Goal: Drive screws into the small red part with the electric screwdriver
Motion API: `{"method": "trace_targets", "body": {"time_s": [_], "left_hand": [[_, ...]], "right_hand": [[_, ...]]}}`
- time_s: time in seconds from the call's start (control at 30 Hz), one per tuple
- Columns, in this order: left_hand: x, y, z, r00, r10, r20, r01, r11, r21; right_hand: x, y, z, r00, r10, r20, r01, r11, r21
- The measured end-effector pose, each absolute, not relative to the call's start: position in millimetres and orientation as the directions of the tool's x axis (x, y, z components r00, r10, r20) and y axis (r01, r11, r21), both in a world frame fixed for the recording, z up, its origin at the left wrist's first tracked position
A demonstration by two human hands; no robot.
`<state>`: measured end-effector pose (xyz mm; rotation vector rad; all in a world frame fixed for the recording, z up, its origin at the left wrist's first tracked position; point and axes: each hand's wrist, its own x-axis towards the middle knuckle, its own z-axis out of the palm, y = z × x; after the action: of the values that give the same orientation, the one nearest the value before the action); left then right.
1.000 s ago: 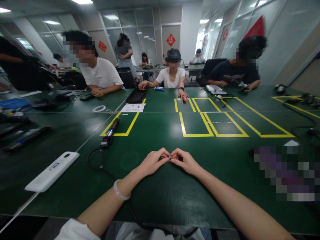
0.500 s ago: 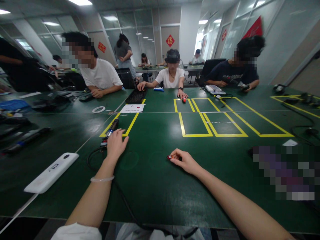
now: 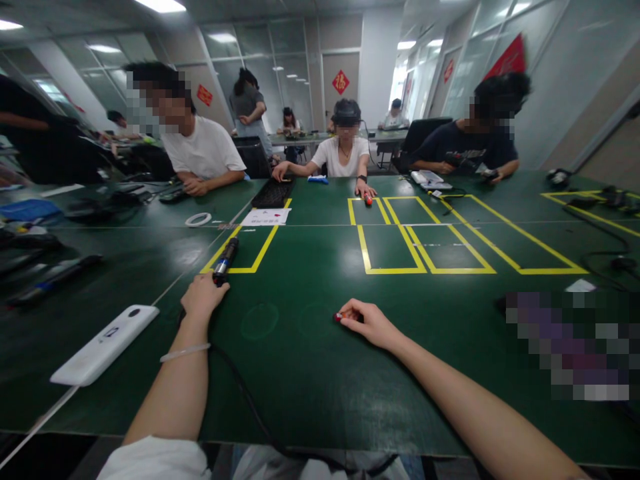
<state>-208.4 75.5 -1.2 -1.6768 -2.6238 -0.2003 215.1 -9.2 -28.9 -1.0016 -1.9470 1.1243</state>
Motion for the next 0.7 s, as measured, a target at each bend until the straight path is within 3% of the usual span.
{"method": "trace_targets", "body": {"time_s": [0.27,0.5,0.7], "left_hand": [[-167,71,-1,-0.354,0.932,0.083,0.935,0.351,0.052],[-92,52,-2,-0.067,0.993,0.099,0.997,0.063,0.044],[-30,26,-6,0.192,0.972,0.137,0.972,-0.207,0.110]], "right_hand": [[214,-7,-34,-0.492,0.854,0.171,0.279,0.341,-0.898],[213,-8,-35,-0.495,0.854,0.163,0.292,0.340,-0.894],[213,-6,-39,-0.457,0.866,0.201,0.313,0.369,-0.875]]}}
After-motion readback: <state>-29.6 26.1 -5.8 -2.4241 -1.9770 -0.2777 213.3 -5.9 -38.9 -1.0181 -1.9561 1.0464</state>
